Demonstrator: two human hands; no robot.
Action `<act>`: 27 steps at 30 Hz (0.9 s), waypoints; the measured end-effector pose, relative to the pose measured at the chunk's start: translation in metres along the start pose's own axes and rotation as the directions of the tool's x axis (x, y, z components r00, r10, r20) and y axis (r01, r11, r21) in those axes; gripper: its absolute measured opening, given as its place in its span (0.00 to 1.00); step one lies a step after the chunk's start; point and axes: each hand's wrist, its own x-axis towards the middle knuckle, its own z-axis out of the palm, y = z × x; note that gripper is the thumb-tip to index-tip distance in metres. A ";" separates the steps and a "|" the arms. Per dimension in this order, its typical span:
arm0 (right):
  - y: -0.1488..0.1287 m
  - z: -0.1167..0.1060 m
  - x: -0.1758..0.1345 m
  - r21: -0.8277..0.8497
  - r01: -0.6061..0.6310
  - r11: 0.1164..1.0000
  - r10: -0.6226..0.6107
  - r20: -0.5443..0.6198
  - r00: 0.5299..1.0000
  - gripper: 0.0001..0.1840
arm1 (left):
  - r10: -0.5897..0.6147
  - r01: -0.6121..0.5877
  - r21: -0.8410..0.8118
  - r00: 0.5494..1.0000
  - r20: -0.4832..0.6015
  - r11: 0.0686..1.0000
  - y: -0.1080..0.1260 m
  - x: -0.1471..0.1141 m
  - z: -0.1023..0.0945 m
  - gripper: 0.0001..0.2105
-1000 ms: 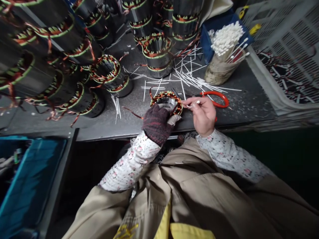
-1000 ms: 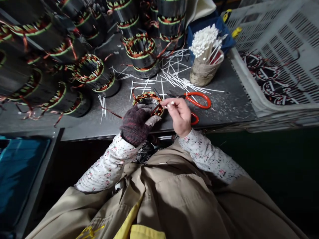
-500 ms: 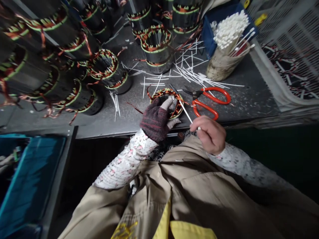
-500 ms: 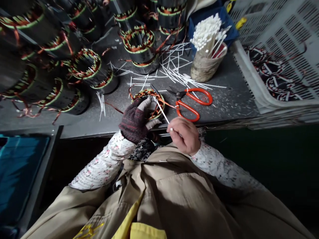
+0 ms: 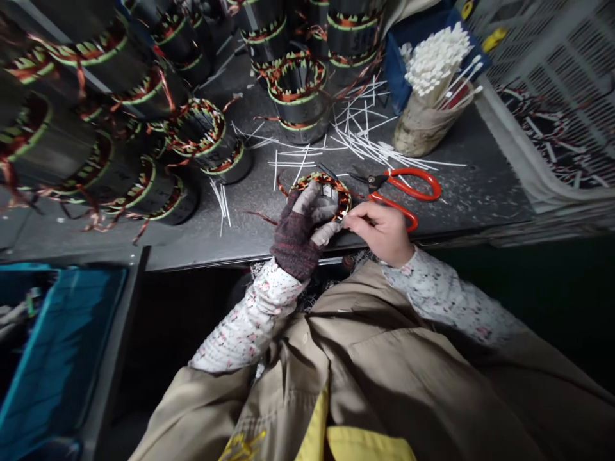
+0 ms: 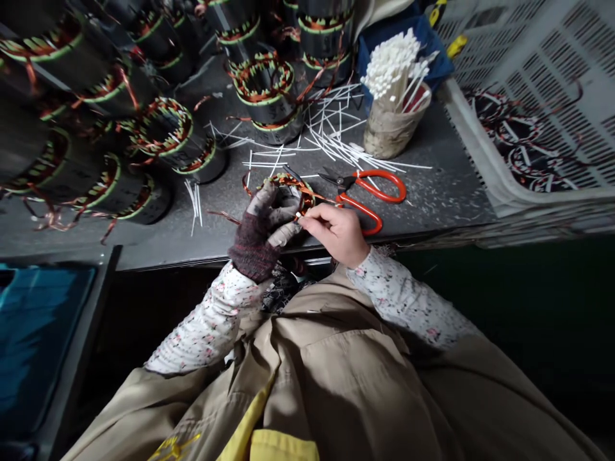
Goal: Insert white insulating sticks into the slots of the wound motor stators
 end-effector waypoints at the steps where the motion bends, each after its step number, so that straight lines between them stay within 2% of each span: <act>1: -0.002 0.000 0.003 -0.004 -0.039 0.999 0.039 0.003 0.999 0.12 | -0.023 0.022 -0.061 1.000 -0.005 0.998 0.002 0.001 0.000 0.20; 4: -0.014 -0.007 0.002 -0.022 -0.097 0.995 0.098 0.072 0.993 0.14 | 0.025 -0.026 -0.044 1.000 -0.019 0.999 0.007 0.004 -0.004 0.09; 8: -0.024 -0.012 -0.002 -0.102 0.060 0.993 -0.050 0.097 0.994 0.15 | 0.066 -0.066 0.015 0.997 -0.030 0.998 0.008 0.009 -0.008 0.10; 12: -0.015 -0.007 0.003 -0.321 0.176 0.931 -0.151 0.103 0.983 0.13 | 0.175 -0.175 -0.010 0.984 -0.022 0.984 0.007 0.011 -0.009 0.09; 16: -0.006 -0.004 0.008 -0.342 0.139 0.929 -0.103 0.121 0.987 0.13 | 0.242 -0.242 -0.013 0.970 0.000 0.970 0.003 0.011 -0.010 0.07; 19: -0.017 -0.006 0.009 -0.347 0.083 0.934 -0.021 0.179 0.984 0.16 | 0.300 -0.299 0.047 0.954 -0.009 0.953 0.001 0.010 -0.009 0.08; 22: -0.038 -0.019 0.013 -0.246 0.069 0.967 0.001 0.275 0.962 0.19 | 0.307 -0.302 0.155 0.952 -0.009 0.941 0.002 0.009 -0.008 0.08; 24: -0.049 -0.031 0.017 -0.103 0.004 0.995 0.025 0.276 0.961 0.19 | 0.256 -0.254 0.196 0.966 0.016 0.947 0.003 0.008 -0.007 0.08; 25: -0.052 -0.035 0.018 -0.031 -0.033 0.999 0.040 0.269 0.962 0.19 | 0.240 -0.239 0.194 0.971 0.023 0.951 0.003 0.008 -0.006 0.10; 27: -0.050 -0.040 0.018 0.125 -0.123 0.985 0.084 0.277 0.957 0.19 | 0.228 -0.225 0.194 0.974 0.008 0.955 0.002 0.006 -0.005 0.19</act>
